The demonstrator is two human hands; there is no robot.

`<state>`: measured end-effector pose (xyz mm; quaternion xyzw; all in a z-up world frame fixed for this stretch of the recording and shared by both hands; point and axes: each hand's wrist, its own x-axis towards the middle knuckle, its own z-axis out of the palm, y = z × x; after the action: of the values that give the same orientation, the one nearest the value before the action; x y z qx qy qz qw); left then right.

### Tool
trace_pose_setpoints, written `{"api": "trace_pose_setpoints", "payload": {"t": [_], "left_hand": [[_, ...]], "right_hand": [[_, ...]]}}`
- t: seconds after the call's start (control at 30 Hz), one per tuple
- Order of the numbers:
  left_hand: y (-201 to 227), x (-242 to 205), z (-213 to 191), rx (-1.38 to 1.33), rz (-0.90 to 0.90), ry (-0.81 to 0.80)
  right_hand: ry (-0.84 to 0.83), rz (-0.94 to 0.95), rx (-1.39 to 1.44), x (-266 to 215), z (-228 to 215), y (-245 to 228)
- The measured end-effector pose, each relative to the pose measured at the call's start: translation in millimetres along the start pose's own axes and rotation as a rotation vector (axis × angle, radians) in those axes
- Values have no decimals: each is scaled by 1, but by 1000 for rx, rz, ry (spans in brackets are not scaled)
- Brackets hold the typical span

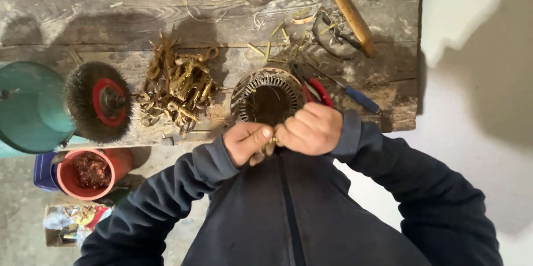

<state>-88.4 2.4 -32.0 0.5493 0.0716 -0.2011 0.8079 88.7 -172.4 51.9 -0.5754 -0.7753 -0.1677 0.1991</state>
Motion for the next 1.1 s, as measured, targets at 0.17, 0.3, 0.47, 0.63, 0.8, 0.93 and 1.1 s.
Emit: {"api": "trace_pose_setpoints", "payload": {"t": [0.17,0.3,0.47,0.63,0.8,0.93,1.1], "left_hand": [[68,-22,10,757,495,320],[93,-26,10,1415,764,441],[79,-20,4,1448,688,363],[57,-14,8,1267,627,347],[-5,-4,18,253,139,309],[-3,-2,24,-275,-86,213],[-16,-3,17,-242,-17,182]], "right_hand": [[-49,363,509,-11,17,-7],[-209,661,886,-17,25,-12],[-203,620,900,-15,27,-14],[-101,481,714,-12,23,-11],[-18,190,161,-10,16,-5],[16,77,59,-5,9,6],[35,27,108,-11,20,9]]}}
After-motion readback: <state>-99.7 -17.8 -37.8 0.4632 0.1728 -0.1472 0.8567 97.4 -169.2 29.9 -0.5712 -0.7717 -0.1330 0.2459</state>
